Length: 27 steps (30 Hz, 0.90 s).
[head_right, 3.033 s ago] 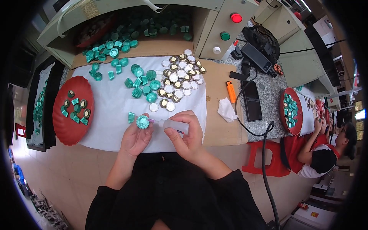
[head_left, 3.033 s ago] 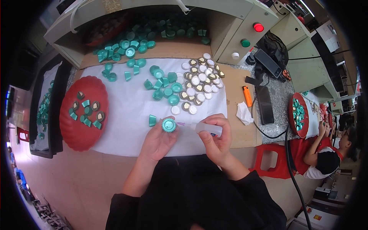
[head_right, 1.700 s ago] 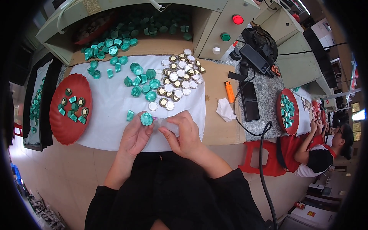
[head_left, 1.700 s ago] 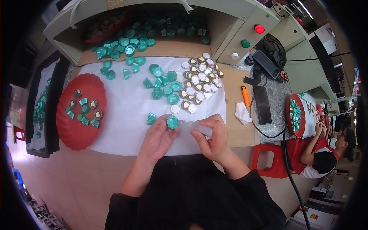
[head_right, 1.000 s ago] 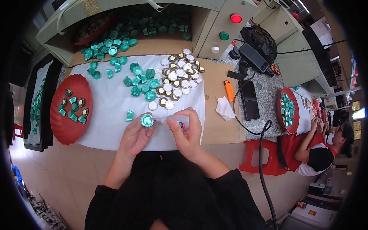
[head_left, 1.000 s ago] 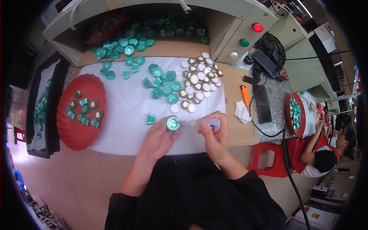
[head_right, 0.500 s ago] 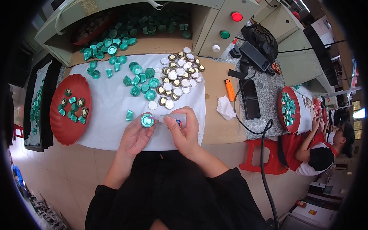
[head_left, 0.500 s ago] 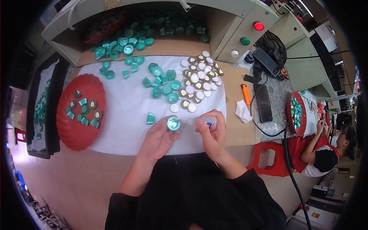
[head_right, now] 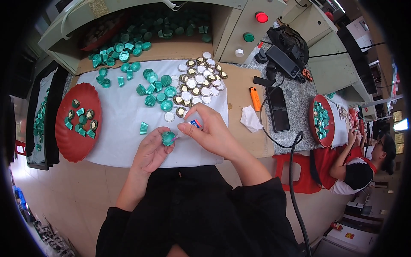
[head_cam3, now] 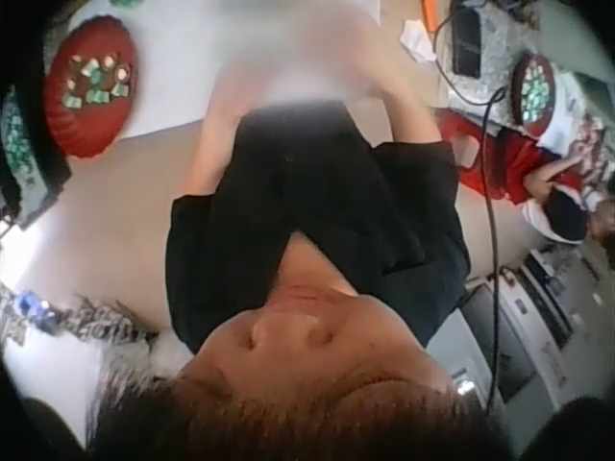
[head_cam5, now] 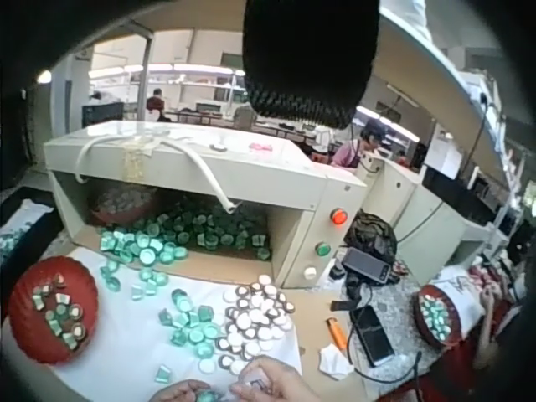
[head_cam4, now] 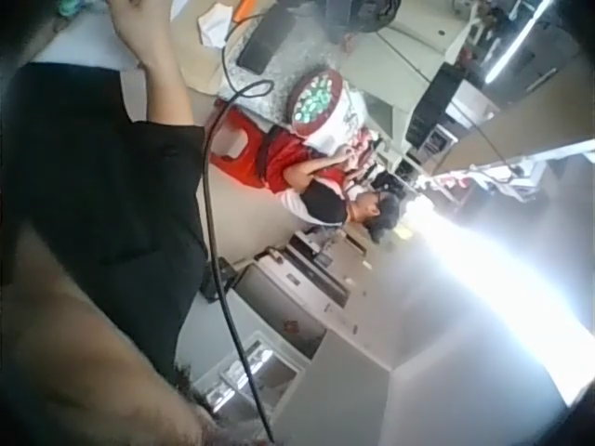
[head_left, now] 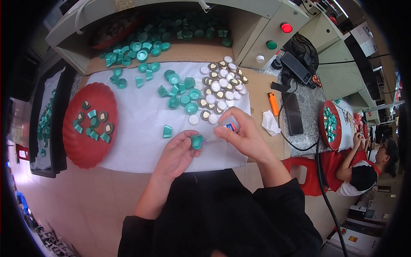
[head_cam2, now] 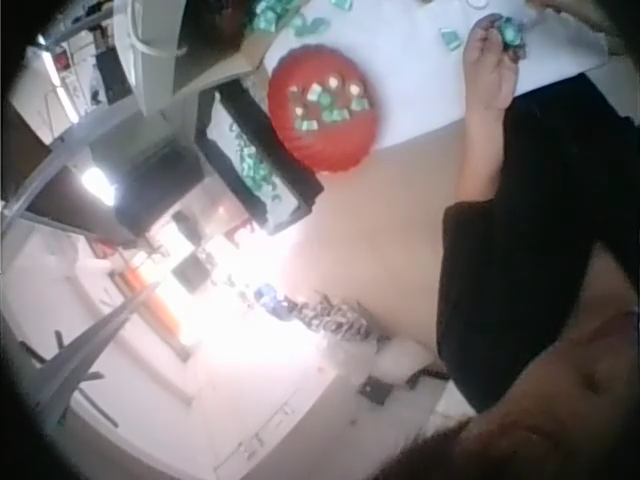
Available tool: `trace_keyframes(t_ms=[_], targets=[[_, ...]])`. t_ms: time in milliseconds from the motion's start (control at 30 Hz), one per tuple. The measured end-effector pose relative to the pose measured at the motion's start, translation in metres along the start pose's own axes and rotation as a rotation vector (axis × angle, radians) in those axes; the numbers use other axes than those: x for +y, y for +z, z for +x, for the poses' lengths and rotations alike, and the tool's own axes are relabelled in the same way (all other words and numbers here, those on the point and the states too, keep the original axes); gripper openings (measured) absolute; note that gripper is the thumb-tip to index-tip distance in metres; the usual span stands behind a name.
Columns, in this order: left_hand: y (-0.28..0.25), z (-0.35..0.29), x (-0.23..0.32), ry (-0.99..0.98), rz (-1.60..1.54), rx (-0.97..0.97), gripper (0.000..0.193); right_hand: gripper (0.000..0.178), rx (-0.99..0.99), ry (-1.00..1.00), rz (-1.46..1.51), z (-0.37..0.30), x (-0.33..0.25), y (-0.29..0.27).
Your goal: The person assembles decorative caps by applying glue into ruffled wrappers with a glue bottle and pressing the caps into them by hand.
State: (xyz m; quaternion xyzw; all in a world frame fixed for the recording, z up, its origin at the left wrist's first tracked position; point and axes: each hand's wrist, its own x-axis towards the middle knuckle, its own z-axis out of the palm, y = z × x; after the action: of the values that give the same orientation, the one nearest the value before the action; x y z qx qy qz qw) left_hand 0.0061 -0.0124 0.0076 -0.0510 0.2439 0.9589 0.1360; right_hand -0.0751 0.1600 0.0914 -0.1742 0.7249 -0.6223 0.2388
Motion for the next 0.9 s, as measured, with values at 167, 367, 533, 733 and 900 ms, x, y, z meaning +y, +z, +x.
trace_keyframes(t_ms=[167, 367, 533, 733, 900], targets=[[0.0, 0.001, 0.0, -0.013, 0.037, -0.004, 0.027, 0.017, -0.04, -0.257, -0.552, 0.007, -0.021, -0.003], [-0.001, -0.002, -0.001, 0.002, 0.04, -0.005, 0.025, 0.027, -0.067, 0.044, 0.689, 0.006, 0.009, -0.025], [0.0, 0.001, -0.002, -0.026, 0.06, -0.072, 0.023, 0.045, 0.033, 0.127, 0.889, -0.001, 0.042, -0.022], [0.0, 0.0, -0.002, -0.01, 0.049, -0.049, 0.023, 0.028, 0.222, 0.021, 0.325, 0.002, 0.032, -0.022], [0.0, 0.002, -0.003, -0.012, 0.037, -0.07, 0.023, 0.02, 0.232, -0.165, -0.431, 0.013, 0.051, -0.009]])
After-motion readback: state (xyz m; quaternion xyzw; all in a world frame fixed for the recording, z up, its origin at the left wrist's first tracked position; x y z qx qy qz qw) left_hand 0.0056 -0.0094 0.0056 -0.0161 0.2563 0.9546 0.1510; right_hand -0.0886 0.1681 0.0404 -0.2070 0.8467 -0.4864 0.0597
